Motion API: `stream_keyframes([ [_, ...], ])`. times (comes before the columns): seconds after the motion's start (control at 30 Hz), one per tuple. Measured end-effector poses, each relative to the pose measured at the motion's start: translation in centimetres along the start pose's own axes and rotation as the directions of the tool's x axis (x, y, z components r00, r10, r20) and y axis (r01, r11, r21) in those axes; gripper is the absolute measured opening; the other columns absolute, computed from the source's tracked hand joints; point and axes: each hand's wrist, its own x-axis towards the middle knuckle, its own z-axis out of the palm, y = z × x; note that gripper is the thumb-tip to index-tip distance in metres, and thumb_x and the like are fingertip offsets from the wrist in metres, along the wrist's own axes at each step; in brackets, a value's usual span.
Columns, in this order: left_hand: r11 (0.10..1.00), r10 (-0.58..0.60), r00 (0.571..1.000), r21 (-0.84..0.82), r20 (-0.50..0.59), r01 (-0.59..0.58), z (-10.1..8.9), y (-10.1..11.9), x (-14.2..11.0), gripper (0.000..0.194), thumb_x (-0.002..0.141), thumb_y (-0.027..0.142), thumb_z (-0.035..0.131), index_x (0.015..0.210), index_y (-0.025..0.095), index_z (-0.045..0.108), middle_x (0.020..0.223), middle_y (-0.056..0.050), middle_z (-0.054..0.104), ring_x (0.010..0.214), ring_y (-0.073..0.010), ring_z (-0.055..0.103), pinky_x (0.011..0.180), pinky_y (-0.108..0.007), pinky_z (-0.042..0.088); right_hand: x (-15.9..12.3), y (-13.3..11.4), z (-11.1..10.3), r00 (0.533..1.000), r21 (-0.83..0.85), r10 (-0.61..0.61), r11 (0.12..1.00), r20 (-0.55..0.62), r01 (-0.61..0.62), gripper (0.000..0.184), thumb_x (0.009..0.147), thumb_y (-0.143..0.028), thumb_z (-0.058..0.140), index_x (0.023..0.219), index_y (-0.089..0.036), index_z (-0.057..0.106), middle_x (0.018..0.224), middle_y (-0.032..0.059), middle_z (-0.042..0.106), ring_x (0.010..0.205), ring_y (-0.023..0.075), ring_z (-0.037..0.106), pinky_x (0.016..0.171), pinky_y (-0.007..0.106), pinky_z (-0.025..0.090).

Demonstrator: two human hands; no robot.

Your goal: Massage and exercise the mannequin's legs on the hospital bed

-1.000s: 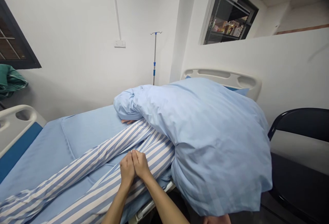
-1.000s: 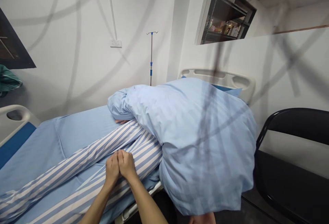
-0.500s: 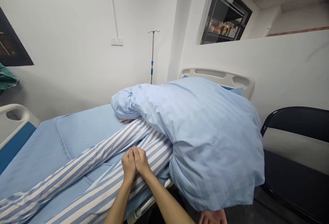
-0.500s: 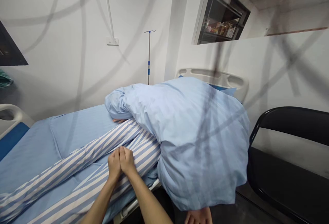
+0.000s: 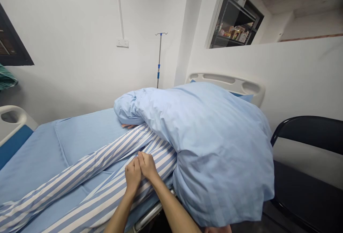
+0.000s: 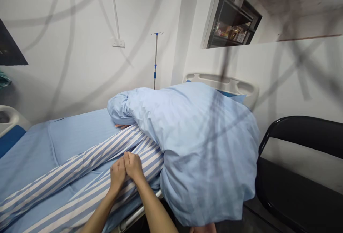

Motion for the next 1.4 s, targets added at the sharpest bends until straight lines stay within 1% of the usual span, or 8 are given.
stream_keyframes([
  [0.13,0.951,-0.121,0.992,-0.290,-0.037,0.105,1.4,2.3,1.0,0.038,0.080,0.042,0.040,0.050,0.020,0.042,0.047,0.003,0.045,0.051,-0.0111,0.039,0.052,-0.024,0.031,0.2,0.6,0.0,0.998,0.213,0.042,0.977,-0.054,-0.030,0.042,0.092,-0.039,0.028,0.058,-0.019,0.044,0.054,-0.0012,0.048,0.053,0.0116,0.042,0.053,0.023,0.028],
  [0.3,0.829,-0.152,0.986,-0.553,-0.074,0.086,3.1,4.6,1.7,0.036,0.075,0.038,0.048,0.049,0.020,0.032,0.046,0.007,0.031,0.047,-0.0078,0.030,0.048,-0.022,0.029,0.8,1.3,-0.4,0.982,0.425,0.143,0.902,-0.127,-0.076,0.041,0.090,-0.042,0.028,0.057,-0.020,0.040,0.055,-0.0021,0.044,0.054,0.0120,0.040,0.054,0.023,0.032],
  [0.53,0.968,-0.099,0.995,-0.236,-0.031,0.089,3.3,1.3,1.9,0.036,0.078,0.040,0.044,0.049,0.018,0.045,0.047,0.004,0.046,0.050,-0.0100,0.038,0.051,-0.023,0.030,0.5,0.6,-0.3,0.982,0.390,0.141,0.917,-0.122,-0.083,0.037,0.088,-0.041,0.035,0.058,-0.020,0.040,0.055,-0.0023,0.045,0.053,0.0120,0.042,0.053,0.023,0.032],
  [0.63,0.968,-0.088,0.996,-0.237,-0.026,0.080,3.2,0.9,1.9,0.037,0.079,0.042,0.042,0.050,0.018,0.047,0.048,0.003,0.048,0.051,-0.0109,0.040,0.052,-0.024,0.031,0.8,0.3,-0.3,0.985,0.345,0.142,0.933,-0.095,-0.101,0.039,0.089,-0.040,0.032,0.057,-0.020,0.041,0.055,-0.0010,0.048,0.054,0.0122,0.043,0.052,0.023,0.032],
  [0.9,0.983,-0.037,0.999,-0.179,0.020,0.040,3.4,1.2,1.7,0.037,0.081,0.042,0.037,0.054,0.019,0.048,0.050,0.003,0.048,0.054,-0.0118,0.041,0.055,-0.024,0.030,2.5,1.6,-3.4,0.996,-0.082,-0.071,0.994,0.059,0.076,0.040,0.091,-0.032,0.030,0.058,-0.018,0.048,0.054,-0.0001,0.052,0.052,0.0107,0.042,0.053,0.023,0.025],
  [1.0,0.987,-0.046,0.999,-0.156,0.008,0.047,3.9,1.6,1.8,0.034,0.076,0.038,0.043,0.049,0.019,0.037,0.046,0.005,0.036,0.051,-0.0097,0.033,0.053,-0.024,0.026,2.3,2.7,-3.4,0.999,-0.034,-0.015,0.999,-0.044,0.014,0.043,0.092,-0.034,0.028,0.059,-0.018,0.048,0.054,0.0002,0.052,0.052,0.0108,0.043,0.053,0.023,0.026],
  [1.23,0.878,-0.090,0.995,-0.470,0.034,0.095,6.0,5.7,3.1,0.032,0.074,0.034,0.044,0.049,0.021,0.029,0.049,0.006,0.029,0.051,-0.0079,0.028,0.050,-0.023,0.027,2.1,3.3,-3.6,0.988,0.310,0.106,0.948,-0.110,-0.068,0.045,0.088,-0.050,0.031,0.067,-0.017,0.054,0.066,0.0072,0.061,0.063,0.0179,0.053,0.060,0.026,0.038],
  [1.4,0.943,-0.097,0.995,-0.324,-0.030,0.082,7.0,5.0,2.5,0.033,0.078,0.036,0.042,0.050,0.020,0.033,0.048,0.005,0.036,0.051,-0.0096,0.034,0.053,-0.025,0.027,2.2,3.4,-4.0,0.978,0.340,0.156,0.935,-0.136,-0.102,0.047,0.083,-0.056,0.035,0.060,-0.018,0.049,0.060,0.0056,0.057,0.058,0.0167,0.049,0.057,0.027,0.039],
])
